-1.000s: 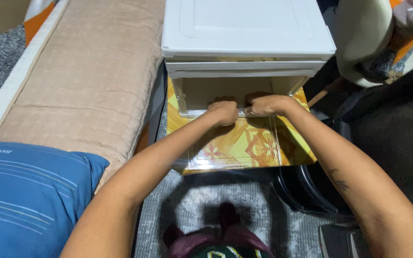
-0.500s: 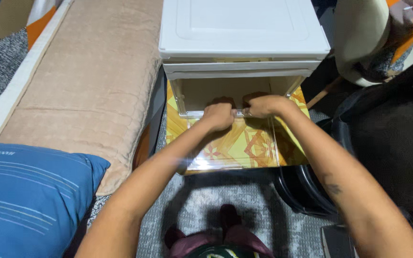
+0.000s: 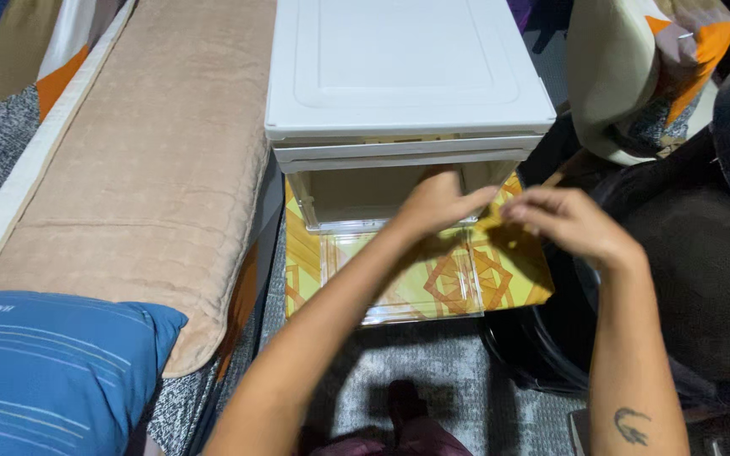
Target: The person assembles a white plastic storage unit by inserting clear drawer fronts into the frame and securing them. They repeatedly open and close the drawers to test the fit and alignment, adjusting the drawer fronts as needed.
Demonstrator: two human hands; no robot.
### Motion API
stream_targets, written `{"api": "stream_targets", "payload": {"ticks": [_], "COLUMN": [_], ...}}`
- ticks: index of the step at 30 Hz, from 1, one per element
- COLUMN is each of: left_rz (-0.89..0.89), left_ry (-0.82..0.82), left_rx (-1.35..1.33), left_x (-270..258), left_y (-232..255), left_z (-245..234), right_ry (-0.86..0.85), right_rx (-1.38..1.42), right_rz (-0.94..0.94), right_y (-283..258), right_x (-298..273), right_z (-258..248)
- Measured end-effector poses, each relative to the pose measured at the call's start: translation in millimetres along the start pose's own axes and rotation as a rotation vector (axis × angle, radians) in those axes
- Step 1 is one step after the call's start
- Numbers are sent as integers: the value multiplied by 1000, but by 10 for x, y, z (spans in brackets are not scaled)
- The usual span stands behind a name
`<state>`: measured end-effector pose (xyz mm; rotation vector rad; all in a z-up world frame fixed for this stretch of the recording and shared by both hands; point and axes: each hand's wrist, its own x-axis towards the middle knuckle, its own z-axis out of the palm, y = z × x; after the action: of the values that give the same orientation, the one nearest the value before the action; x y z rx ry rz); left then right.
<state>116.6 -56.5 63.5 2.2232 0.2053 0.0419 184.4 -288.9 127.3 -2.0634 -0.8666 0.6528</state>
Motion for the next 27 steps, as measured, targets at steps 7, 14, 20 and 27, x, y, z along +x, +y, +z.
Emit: {"api": "stream_targets", "payload": {"ticks": [7, 14, 20, 27], "left_rz": [116, 92, -23, -218], "left_ry": [378, 362, 14, -145], "left_rx": [-180, -83, -150, -444], "left_x": [518, 411, -426, -1143], "left_y": [440, 247, 115, -541], "left_z": [648, 588, -6, -1040], "right_ry": [295, 449, 630, 804], "right_rx": [338, 457, 461, 602], "right_rz": [-96, -65, -33, -62], "right_y": [131, 18, 238, 738], "right_x": [411, 806, 1068, 1126], "right_z": [-87, -20, 49, 69]}}
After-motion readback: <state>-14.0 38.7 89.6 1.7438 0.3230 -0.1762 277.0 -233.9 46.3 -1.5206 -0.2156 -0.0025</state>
